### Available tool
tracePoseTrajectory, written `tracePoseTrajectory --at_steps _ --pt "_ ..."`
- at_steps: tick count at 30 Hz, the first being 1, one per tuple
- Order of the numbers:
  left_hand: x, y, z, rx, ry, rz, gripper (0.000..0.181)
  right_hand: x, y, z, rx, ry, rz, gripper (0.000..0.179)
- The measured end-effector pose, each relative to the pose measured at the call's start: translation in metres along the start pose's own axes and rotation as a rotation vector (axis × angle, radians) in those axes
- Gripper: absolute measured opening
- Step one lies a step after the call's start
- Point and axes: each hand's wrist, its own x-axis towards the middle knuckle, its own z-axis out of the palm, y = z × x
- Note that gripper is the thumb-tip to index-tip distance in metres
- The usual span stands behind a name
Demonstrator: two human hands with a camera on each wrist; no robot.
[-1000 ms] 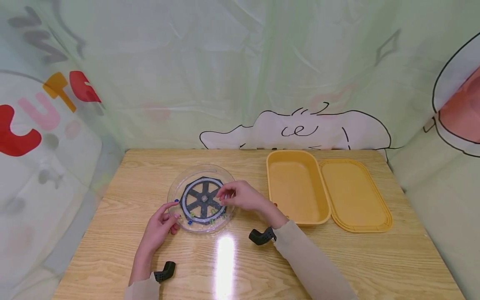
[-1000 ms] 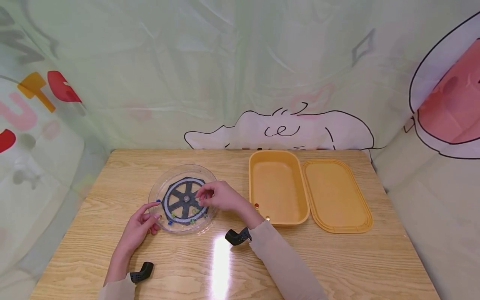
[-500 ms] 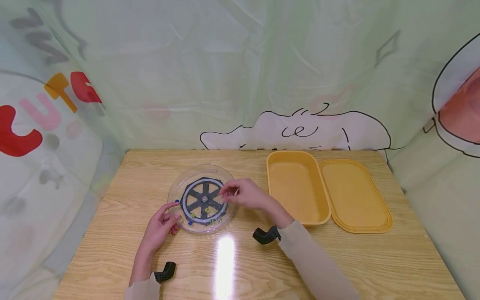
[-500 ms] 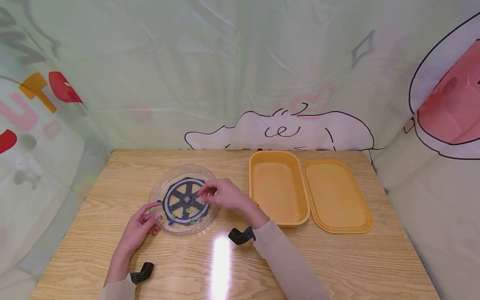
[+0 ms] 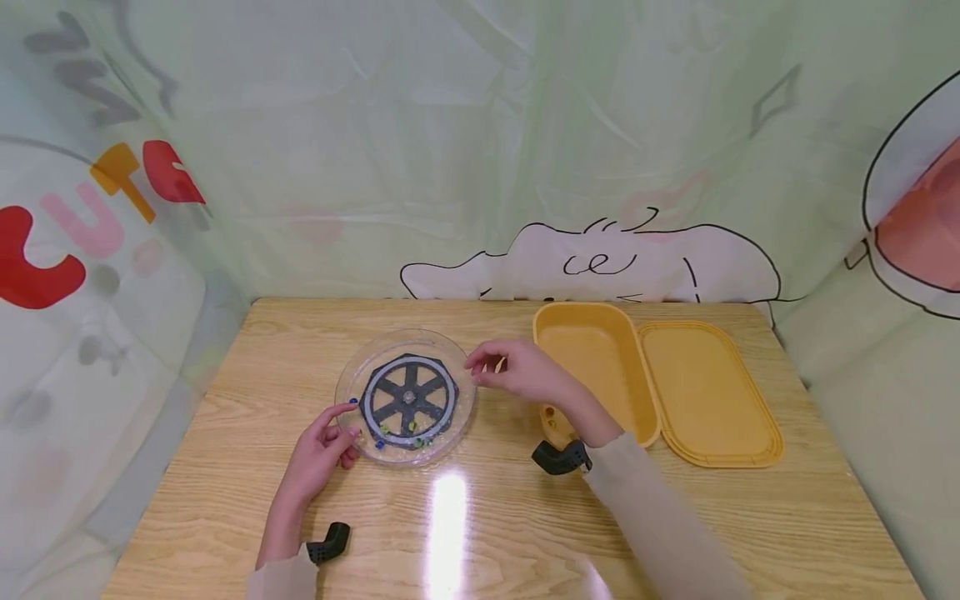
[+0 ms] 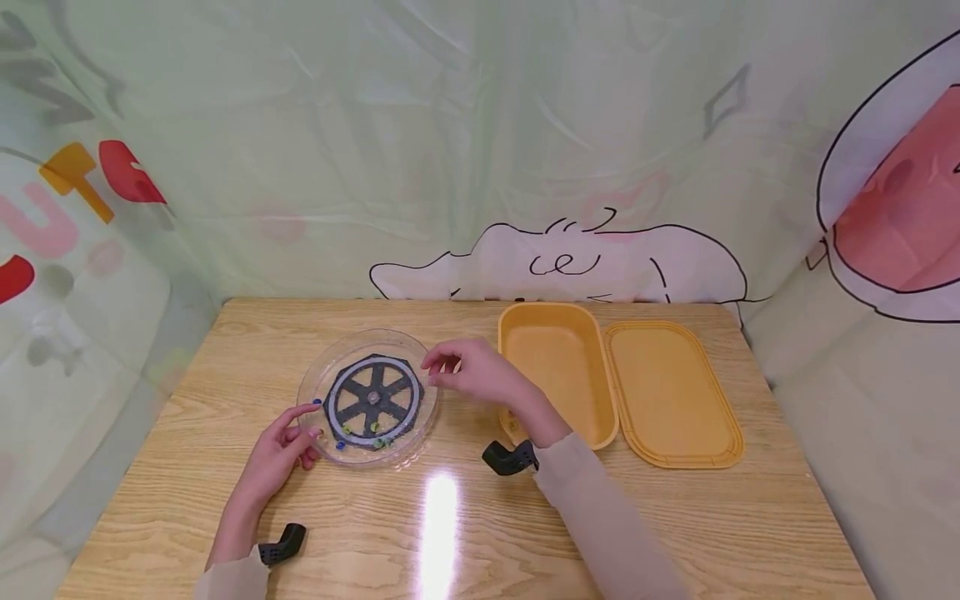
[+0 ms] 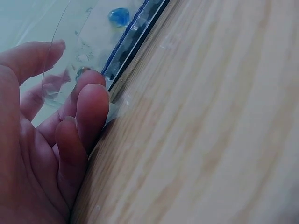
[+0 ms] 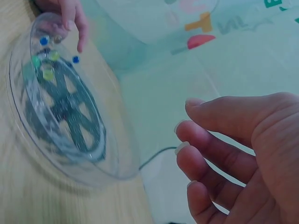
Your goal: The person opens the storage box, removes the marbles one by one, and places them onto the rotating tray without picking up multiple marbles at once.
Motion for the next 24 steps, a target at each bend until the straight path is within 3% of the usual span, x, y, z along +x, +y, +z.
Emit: tracePoseTrajectory --at_steps 14,24 --pt "0.002 0.0 0.0 -0.007 -0.018 0.029 0.038 -0.027 0.027 -0.041 -0.068 0.099 -0.01 0.011" --pt "0.0 0.0 -0.001 -0.016 -0.014 0.02 0.039 -0.04 0.057 -0.053 -0.041 0.113 -0.002 0.009"
